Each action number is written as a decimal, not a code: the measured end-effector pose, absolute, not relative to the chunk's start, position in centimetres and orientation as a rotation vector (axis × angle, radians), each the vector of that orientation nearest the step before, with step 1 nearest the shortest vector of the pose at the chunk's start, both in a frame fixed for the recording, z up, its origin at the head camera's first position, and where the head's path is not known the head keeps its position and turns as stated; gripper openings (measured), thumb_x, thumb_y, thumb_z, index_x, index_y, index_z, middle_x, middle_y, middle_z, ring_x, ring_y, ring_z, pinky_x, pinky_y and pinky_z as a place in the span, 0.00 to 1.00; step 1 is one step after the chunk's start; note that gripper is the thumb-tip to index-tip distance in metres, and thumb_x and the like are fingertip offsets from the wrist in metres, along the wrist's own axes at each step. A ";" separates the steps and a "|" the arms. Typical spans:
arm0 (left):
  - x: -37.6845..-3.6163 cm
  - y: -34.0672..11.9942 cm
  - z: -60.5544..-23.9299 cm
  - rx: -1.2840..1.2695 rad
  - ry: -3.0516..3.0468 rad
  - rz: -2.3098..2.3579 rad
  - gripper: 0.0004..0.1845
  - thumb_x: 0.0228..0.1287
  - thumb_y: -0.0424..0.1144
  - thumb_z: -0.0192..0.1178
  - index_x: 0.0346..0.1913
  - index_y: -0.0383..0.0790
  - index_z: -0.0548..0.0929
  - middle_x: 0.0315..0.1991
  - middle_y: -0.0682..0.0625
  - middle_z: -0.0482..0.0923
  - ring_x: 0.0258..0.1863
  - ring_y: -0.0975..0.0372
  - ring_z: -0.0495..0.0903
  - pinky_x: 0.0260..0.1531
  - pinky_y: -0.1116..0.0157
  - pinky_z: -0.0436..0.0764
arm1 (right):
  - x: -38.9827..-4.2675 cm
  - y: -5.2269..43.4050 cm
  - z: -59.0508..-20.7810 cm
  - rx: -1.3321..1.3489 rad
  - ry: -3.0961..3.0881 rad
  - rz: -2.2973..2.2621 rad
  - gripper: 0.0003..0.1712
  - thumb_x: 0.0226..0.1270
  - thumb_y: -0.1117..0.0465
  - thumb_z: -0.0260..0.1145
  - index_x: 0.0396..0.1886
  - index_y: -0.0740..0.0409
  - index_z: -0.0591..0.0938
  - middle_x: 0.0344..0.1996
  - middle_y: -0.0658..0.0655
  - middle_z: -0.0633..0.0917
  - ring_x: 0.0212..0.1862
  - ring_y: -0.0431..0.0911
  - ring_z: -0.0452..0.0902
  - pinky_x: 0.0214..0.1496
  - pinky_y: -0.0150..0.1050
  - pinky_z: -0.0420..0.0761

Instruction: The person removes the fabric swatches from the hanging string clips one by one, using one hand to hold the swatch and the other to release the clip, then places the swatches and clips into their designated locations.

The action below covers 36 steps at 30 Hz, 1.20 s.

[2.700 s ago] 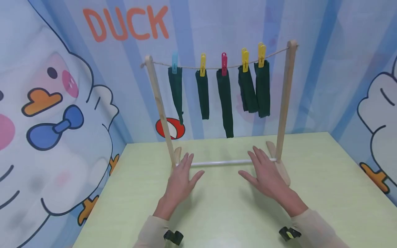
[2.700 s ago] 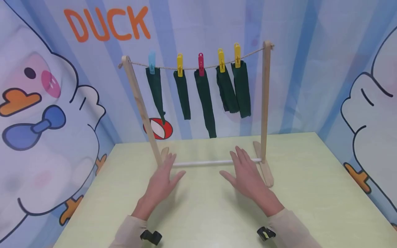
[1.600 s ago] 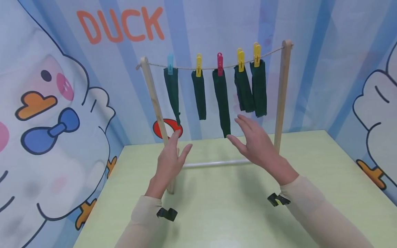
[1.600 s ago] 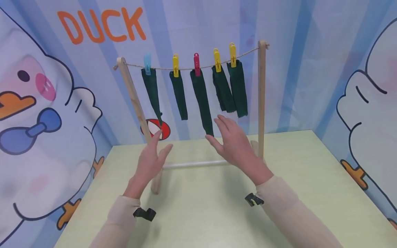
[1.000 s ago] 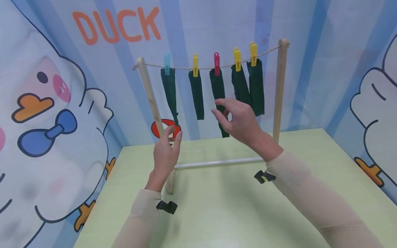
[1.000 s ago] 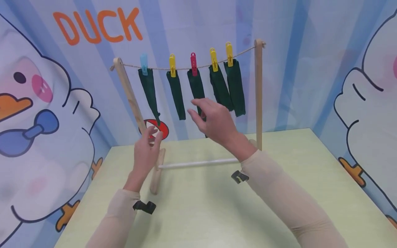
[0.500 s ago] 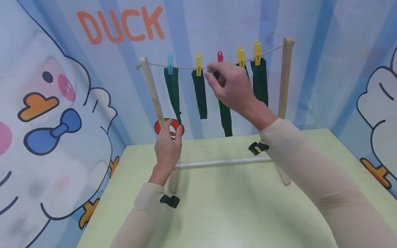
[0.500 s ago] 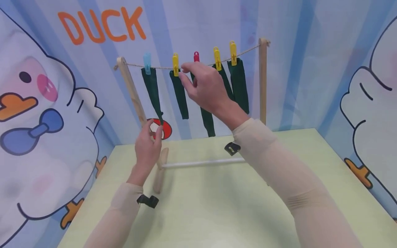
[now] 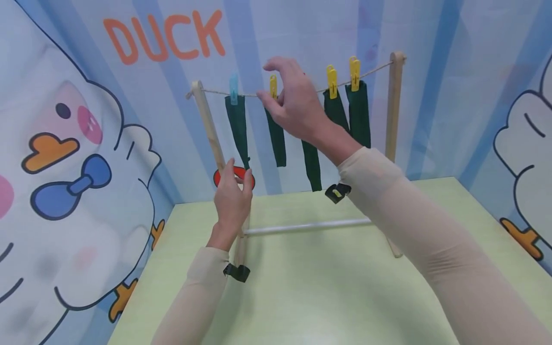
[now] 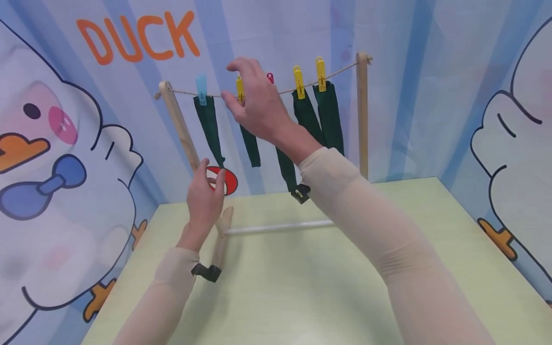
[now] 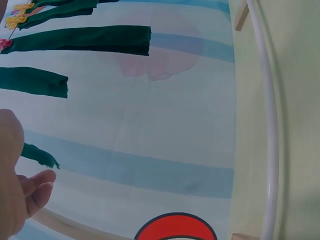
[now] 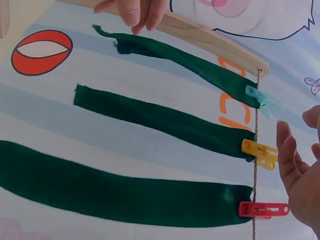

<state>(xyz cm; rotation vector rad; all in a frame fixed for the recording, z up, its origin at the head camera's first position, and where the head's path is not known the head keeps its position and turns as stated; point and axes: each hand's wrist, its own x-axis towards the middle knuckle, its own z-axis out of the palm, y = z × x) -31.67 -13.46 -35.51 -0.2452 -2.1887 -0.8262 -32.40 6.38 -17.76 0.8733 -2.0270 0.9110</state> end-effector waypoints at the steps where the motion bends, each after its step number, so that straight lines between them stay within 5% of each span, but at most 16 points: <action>1: -31.7 -13.4 -35.5 -0.241 -2.193 -0.824 0.29 0.75 0.48 0.56 0.69 0.33 0.69 0.45 0.40 0.80 0.31 0.55 0.82 0.31 0.54 0.84 | -32.4 6.1 -17.6 0.873 -2.054 0.919 0.29 0.75 0.56 0.62 0.69 0.64 0.68 0.66 0.60 0.71 0.25 0.42 0.74 0.40 0.31 0.79; 4: -31.8 -13.4 -35.4 -0.250 -2.190 -0.782 0.30 0.74 0.48 0.57 0.70 0.32 0.67 0.45 0.39 0.79 0.28 0.55 0.81 0.29 0.55 0.84 | -32.4 5.3 -16.9 0.887 -2.098 0.899 0.33 0.75 0.54 0.61 0.73 0.64 0.64 0.71 0.60 0.67 0.30 0.43 0.76 0.45 0.29 0.78; 8: -32.1 -13.4 -35.1 -0.272 -2.167 -0.730 0.32 0.75 0.48 0.56 0.71 0.31 0.65 0.46 0.39 0.78 0.24 0.57 0.79 0.25 0.57 0.83 | -32.7 4.1 -15.9 0.902 -2.130 0.827 0.36 0.75 0.54 0.61 0.75 0.65 0.61 0.73 0.60 0.66 0.59 0.45 0.75 0.63 0.26 0.68; 10: -32.2 -13.3 -35.0 -0.274 -2.168 -0.743 0.32 0.75 0.50 0.55 0.71 0.31 0.65 0.47 0.39 0.78 0.23 0.57 0.78 0.25 0.58 0.82 | -32.7 3.5 -15.6 0.890 -2.167 0.847 0.36 0.75 0.54 0.61 0.75 0.64 0.60 0.73 0.59 0.65 0.66 0.43 0.71 0.67 0.25 0.61; 16: -32.1 -12.5 -34.4 -0.238 -2.209 -0.933 0.35 0.76 0.54 0.52 0.75 0.35 0.60 0.55 0.39 0.76 0.31 0.56 0.82 0.37 0.57 0.84 | -32.6 1.9 -15.3 0.874 -2.283 1.373 0.38 0.78 0.53 0.58 0.80 0.52 0.53 0.62 0.57 0.74 0.30 0.48 0.83 0.47 0.33 0.80; 19: -32.0 -12.1 -33.8 -0.235 -2.208 -1.053 0.37 0.76 0.56 0.51 0.77 0.37 0.57 0.64 0.40 0.71 0.38 0.55 0.84 0.46 0.55 0.82 | -32.7 1.3 -15.0 0.841 -2.315 1.494 0.38 0.78 0.52 0.56 0.81 0.48 0.51 0.48 0.57 0.79 0.31 0.52 0.83 0.43 0.36 0.81; 24: -32.4 -11.7 -32.6 -0.293 -2.141 -1.210 0.38 0.76 0.56 0.50 0.78 0.38 0.55 0.54 0.41 0.78 0.32 0.55 0.83 0.45 0.57 0.83 | -32.9 1.0 -14.6 0.776 -2.347 1.473 0.37 0.80 0.51 0.54 0.81 0.47 0.50 0.32 0.59 0.82 0.32 0.53 0.83 0.44 0.36 0.79; 30: -33.3 -11.8 -32.4 -0.325 -2.071 -1.320 0.38 0.77 0.54 0.51 0.78 0.37 0.54 0.71 0.49 0.67 0.30 0.55 0.84 0.42 0.61 0.81 | -33.2 1.0 -14.9 0.746 -2.358 1.478 0.38 0.79 0.51 0.55 0.81 0.50 0.52 0.62 0.54 0.74 0.32 0.50 0.84 0.42 0.36 0.80; 36: -33.3 -11.6 -32.6 -0.258 -2.062 -1.325 0.35 0.78 0.51 0.51 0.77 0.36 0.57 0.66 0.44 0.71 0.27 0.57 0.79 0.36 0.62 0.82 | -33.5 0.7 -15.3 0.741 -2.329 1.607 0.38 0.77 0.50 0.58 0.80 0.52 0.55 0.75 0.45 0.63 0.32 0.49 0.84 0.44 0.35 0.81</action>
